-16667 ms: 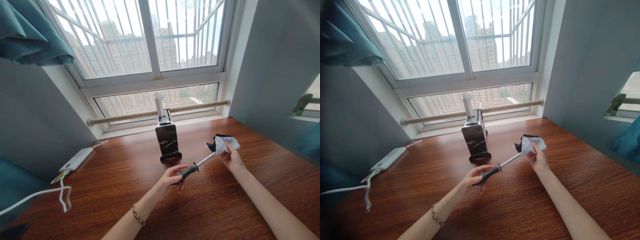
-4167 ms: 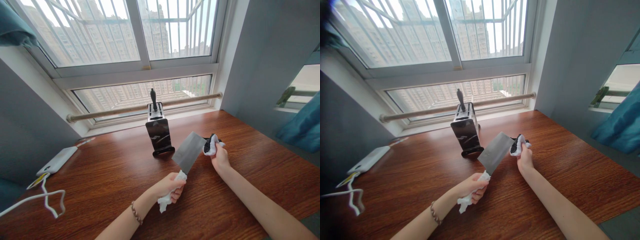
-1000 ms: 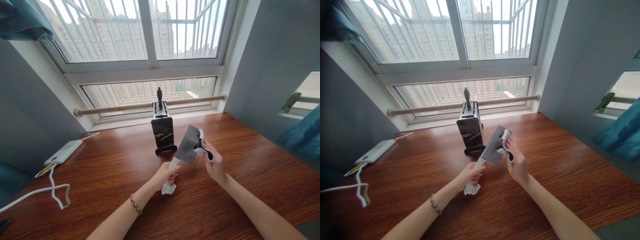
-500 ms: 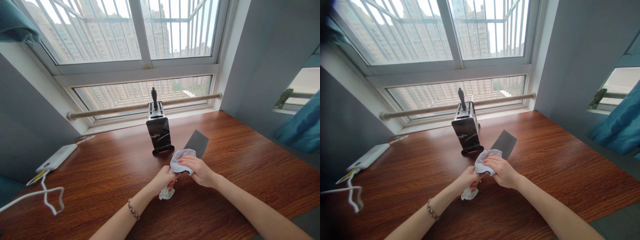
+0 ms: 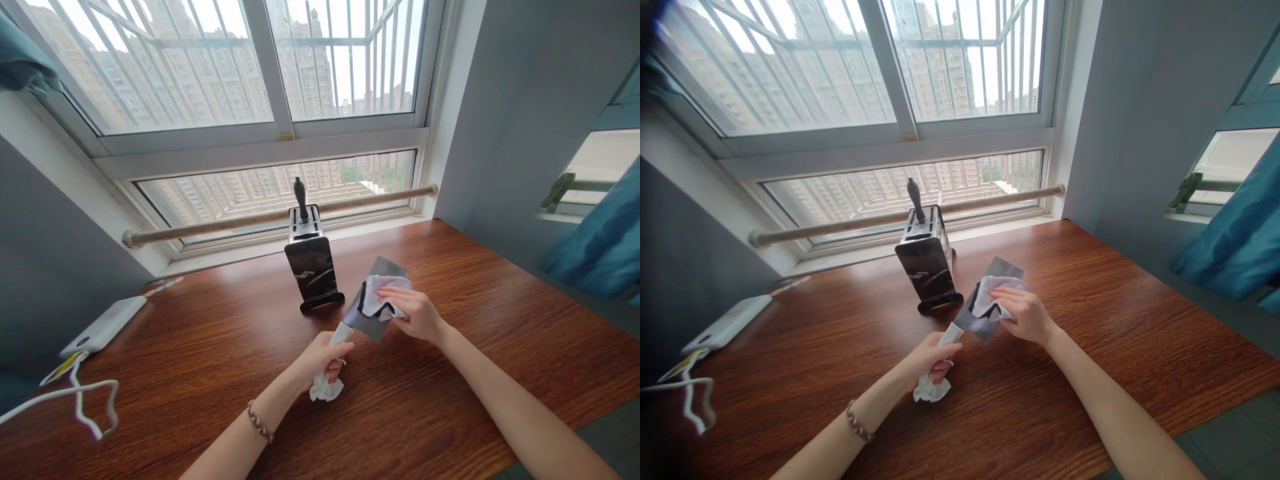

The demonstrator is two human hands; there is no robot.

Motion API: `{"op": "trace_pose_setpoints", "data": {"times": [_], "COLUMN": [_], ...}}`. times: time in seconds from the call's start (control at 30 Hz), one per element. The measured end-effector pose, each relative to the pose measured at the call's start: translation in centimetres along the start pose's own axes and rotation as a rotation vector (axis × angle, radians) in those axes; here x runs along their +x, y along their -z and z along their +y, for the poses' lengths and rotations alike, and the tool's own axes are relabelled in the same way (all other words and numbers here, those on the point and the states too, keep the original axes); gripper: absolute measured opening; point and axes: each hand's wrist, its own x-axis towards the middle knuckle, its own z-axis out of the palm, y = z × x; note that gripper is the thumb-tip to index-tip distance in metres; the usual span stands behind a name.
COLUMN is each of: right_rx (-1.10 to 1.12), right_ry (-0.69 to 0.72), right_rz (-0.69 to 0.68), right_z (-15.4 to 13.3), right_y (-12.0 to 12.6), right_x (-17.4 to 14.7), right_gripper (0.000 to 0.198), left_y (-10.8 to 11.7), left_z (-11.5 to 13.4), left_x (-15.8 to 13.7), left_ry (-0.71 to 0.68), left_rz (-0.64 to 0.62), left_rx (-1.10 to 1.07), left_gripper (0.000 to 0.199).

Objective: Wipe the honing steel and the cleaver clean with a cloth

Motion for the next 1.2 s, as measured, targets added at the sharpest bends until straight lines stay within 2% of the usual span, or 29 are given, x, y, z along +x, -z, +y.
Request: {"op": "trace_pose_setpoints", "data": {"times": [0.13, 0.2, 0.3, 0.47, 0.57, 0.7, 0.83, 1.03, 1.2], "right_rx": [-0.235, -0.286, -0.231, 0.022, 0.075, 0.059, 0.022, -0.128, -0.230], "right_ry": [-0.251, -0.296, -0.223, 0.049, 0.107, 0.133, 0.129, 0.065, -0.069], "right_rz": [0.133, 0.139, 0.070, -0.123, -0.178, -0.216, -0.207, -0.255, -0.187], "right_z": [2.2, 2.0, -0.2, -5.0, -6.0, -5.6, -5.8, -5.9, -3.4], "right_y": [0.6, 0.3, -0.8, -2.6, -2.8, -2.6, -2.7, -2.7, -1.6], "right_x": [-0.6, -0.6, -0.3, 0.5, 0.7, 0.7, 1.0, 2.0, 2.0], "right_gripper": [0.037, 0.037, 0.036, 0.041, 0.042, 0.046, 0.039, 0.017, 0.016], "left_y": [0.0, -0.1, -0.2, -0.7, -1.0, -1.1, -1.0, -1.4, -1.4], "left_z": [-0.2, -0.3, -0.4, -0.3, -0.3, -0.7, -0.9, -0.3, -0.3], "left_x": [0.1, 0.1, 0.1, 0.0, 0.0, 0.1, 0.1, 0.0, 0.0], "left_ry": [-0.041, -0.046, -0.034, -0.045, -0.084, -0.119, -0.151, -0.111, -0.106], "left_rz": [-0.018, -0.026, -0.014, 0.051, 0.065, 0.056, 0.051, 0.042, -0.003], "left_rx": [0.029, 0.038, 0.051, 0.118, 0.227, 0.311, 0.368, 0.404, 0.358], "left_gripper": [0.036, 0.035, 0.035, 0.034, 0.033, 0.027, 0.025, 0.018, 0.023]}}
